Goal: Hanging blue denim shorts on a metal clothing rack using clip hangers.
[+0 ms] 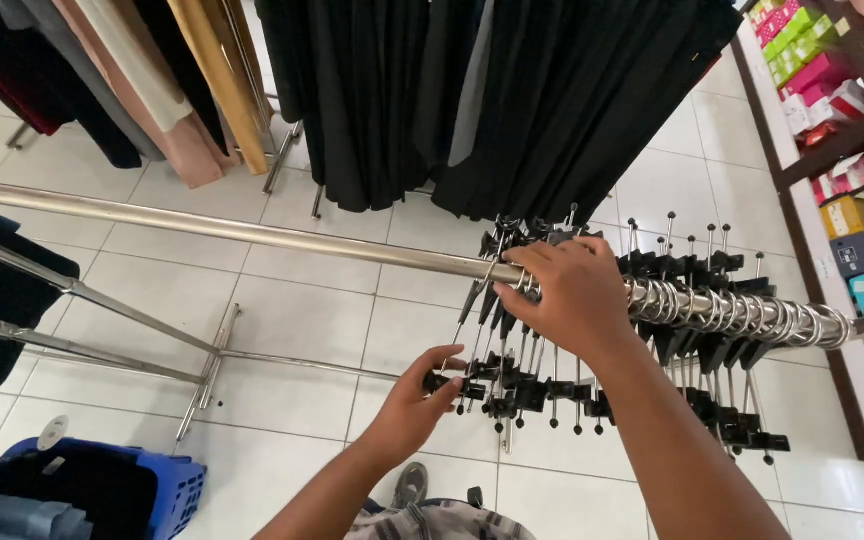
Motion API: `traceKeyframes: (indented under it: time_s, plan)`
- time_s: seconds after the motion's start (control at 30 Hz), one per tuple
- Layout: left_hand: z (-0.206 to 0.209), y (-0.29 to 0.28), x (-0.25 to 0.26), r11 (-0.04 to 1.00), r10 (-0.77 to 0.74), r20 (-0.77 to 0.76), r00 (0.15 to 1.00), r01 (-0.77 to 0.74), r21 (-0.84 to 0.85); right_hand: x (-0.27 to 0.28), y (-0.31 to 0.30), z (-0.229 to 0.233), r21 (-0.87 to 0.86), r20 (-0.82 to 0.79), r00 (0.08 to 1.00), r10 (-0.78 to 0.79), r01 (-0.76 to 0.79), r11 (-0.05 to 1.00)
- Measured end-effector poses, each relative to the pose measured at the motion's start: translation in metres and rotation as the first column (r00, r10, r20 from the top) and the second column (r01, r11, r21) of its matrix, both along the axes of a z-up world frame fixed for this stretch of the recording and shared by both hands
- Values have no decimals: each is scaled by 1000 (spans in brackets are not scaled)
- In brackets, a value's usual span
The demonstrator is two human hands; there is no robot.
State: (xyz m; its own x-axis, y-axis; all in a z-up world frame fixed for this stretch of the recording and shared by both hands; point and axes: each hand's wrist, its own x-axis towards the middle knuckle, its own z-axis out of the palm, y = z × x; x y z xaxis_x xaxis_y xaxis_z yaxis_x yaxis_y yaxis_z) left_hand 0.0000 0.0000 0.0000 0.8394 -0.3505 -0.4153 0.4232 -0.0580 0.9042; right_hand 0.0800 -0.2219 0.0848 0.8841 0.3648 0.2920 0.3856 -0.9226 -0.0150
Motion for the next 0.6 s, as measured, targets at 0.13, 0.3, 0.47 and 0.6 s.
traceKeyframes:
  time_s: [0.13,0.3,0.47,0.6]
  plan:
    - [-15,-4,2,997,54,-36,998,-55,-46,-2,-5,7,-9,-89,996,31,-32,999]
    - [-7,1,10,994,108,-20,994,-107,20,-8,-21,21,-21,-317,933,-170,172,985]
    - [-31,-7,11,994,109,15,994,-109,23,-9,-31,18,70,-307,943,-131,160,985]
    - [-34,-10,6,996,52,37,998,-55,64,-12,-33,17,116,-279,947,-159,198,973]
